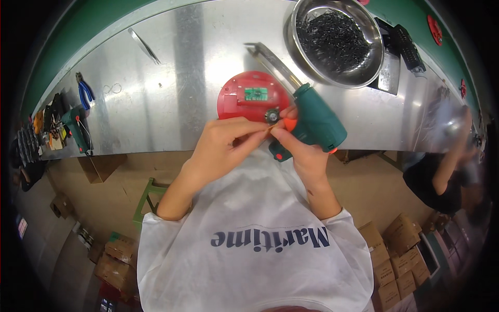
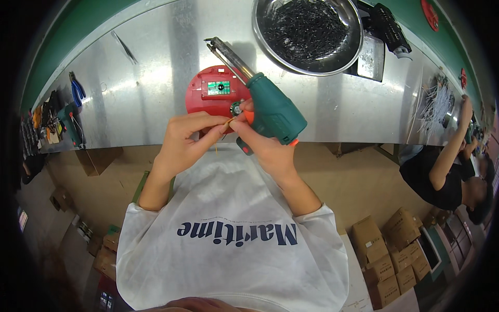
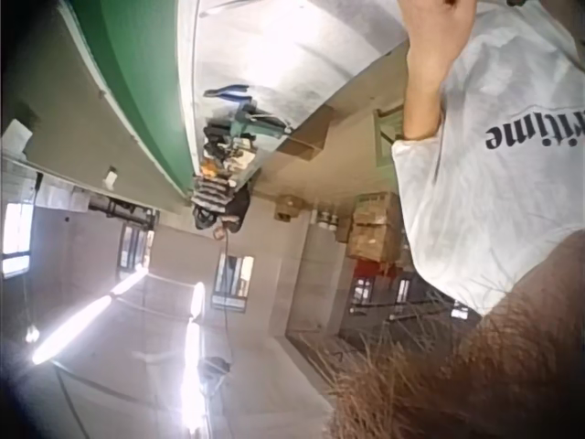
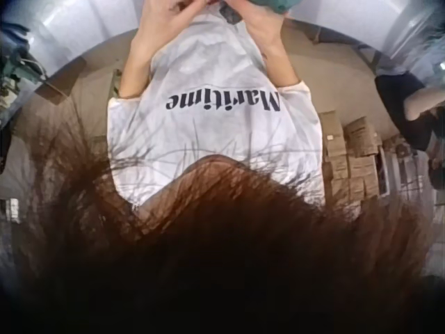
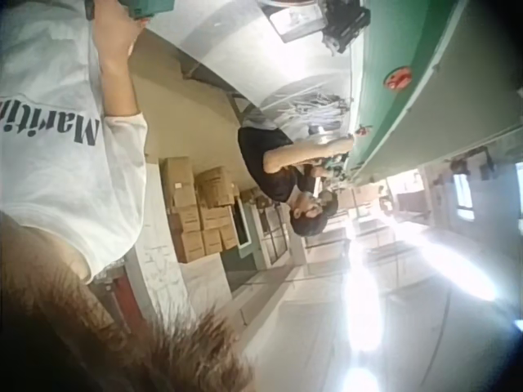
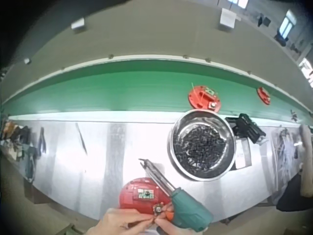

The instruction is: Soldering wires and components onto a circular printed circuit board inside a red plastic housing on an assembly line.

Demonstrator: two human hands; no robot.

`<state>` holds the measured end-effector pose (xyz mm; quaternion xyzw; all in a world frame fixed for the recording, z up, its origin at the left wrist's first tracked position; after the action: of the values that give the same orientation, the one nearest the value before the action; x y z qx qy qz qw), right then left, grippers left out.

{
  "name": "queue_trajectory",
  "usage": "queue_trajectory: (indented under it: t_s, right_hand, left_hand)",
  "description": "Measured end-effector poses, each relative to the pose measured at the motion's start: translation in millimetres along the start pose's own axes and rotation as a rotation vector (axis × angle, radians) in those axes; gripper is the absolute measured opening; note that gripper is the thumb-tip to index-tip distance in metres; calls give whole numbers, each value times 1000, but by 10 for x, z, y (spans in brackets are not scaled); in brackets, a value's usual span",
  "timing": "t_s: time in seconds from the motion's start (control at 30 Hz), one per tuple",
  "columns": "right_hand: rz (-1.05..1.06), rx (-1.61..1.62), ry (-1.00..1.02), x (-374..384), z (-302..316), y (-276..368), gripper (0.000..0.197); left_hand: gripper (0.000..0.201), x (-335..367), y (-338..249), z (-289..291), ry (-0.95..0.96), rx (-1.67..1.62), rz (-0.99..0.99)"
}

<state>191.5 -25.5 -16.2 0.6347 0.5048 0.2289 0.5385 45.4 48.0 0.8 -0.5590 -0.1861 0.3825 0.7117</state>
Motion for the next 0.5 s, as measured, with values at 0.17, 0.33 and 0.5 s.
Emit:
queue_trajectory:
  t_s: [0.17, 0.33, 0.5]
  right_hand:
    - [24, -90, 40, 33, -122, -3, 33]
    - [-100, -10, 72, 20, -165, -69, 31]
    - [-38, -31, 85, 49, -172, -84, 31]
  left_hand:
    - [15, -82, -23, 51, 70, 197, -158]
    - [17, -114, -21, 58, 79, -20, -5]
    - [15, -143, 64, -14, -20, -41, 15]
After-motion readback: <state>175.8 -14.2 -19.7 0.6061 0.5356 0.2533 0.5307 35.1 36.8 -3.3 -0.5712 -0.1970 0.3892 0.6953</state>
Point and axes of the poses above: each hand's wrist, its own x-axis towards the middle knuckle, its own z-axis out of the back of the hand, y = z × x, the point moved 6 cm from there along x, towards the middle knuckle, and after that the axes turned 5 degrees about x, right-handed, at the moved point
